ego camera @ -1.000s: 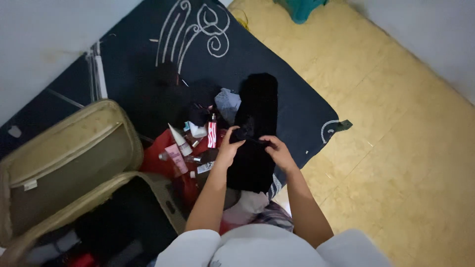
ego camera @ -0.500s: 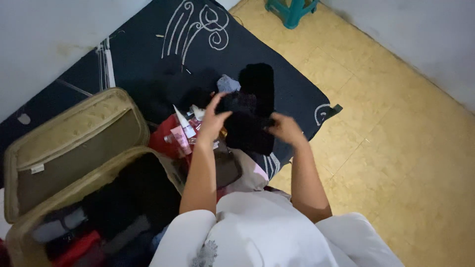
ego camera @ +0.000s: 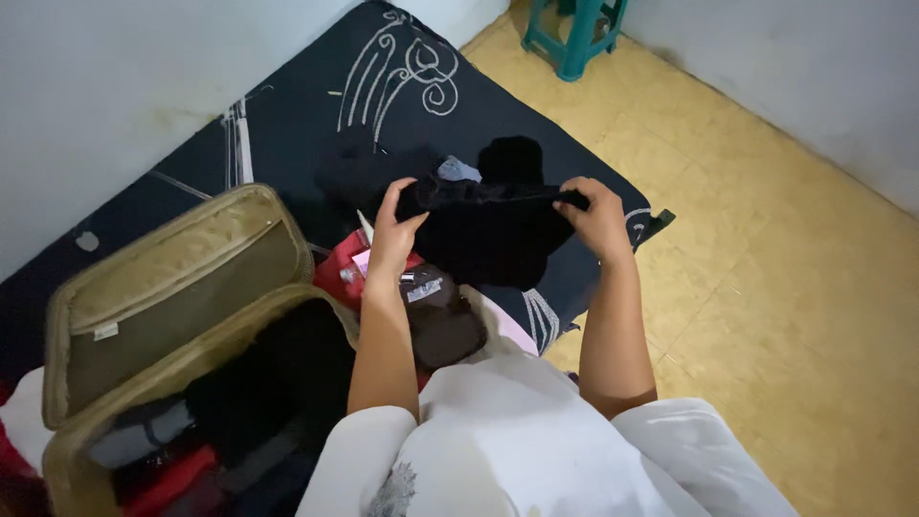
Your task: The person folds various clothing items by hand and packs them into an open suitcase, then folds additional garments on a bed.
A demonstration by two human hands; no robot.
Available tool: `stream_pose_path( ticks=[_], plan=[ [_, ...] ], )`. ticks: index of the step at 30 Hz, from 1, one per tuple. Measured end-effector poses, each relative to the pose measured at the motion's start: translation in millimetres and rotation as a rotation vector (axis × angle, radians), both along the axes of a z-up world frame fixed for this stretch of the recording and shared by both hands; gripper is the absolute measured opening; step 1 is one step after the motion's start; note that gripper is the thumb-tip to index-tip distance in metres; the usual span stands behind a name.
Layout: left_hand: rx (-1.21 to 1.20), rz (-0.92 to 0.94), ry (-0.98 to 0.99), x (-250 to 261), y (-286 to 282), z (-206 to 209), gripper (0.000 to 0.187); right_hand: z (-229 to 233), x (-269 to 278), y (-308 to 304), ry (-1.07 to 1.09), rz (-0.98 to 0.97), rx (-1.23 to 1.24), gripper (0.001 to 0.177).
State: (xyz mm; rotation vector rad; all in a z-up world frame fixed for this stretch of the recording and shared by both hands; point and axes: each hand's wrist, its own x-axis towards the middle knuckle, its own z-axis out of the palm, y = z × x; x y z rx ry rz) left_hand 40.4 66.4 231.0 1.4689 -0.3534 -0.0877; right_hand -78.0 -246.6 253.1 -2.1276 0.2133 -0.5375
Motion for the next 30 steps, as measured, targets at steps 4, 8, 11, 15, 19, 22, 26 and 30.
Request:
stream_pose_path(
  ticks=[4,8,11,15,19,22,26,30],
  plan=[
    [0.136,-0.055,-0.134,-15.8,16.5,24.5,0.052,6.4,-1.2,4.6,-0.051,0.098,-0.007,0.022],
    [0.24,0.052,-0.065,-17.6,14.5,26.5,0.048,-4.7,1.2,-1.0,-0.028,0.032,0.124,0.021],
    [0.209,0.21,-0.159,-12.3,6.1,12.1,0.046,-14.6,5.6,-2.3,0.041,-0.017,0.398,0.017],
    [0.227,0.345,-0.316,-6.7,8.8,0.4,0.035,-13.3,1.3,-2.5,-0.01,0.037,0.623,0.017],
    [0.422,0.422,-0.089,-3.7,5.5,-3.3,0.035,-16.3,2.6,-0.6,-0.105,-0.046,0.693,0.021],
    [0.529,0.442,-0.148,-2.1,8.2,-0.9,0.054,-24.8,6.9,-7.5,-0.202,-0.105,0.795,0.022],
    [0.23,0.084,0.115,-11.3,10.9,11.0,0.055,-42.2,17.6,-14.0,-0.24,-0.224,0.788,0.023],
    [-0.039,0.035,0.258,-18.8,-11.8,10.4,0.053,-52.9,32.5,-5.8,-0.232,-0.339,0.756,0.026]
  ],
)
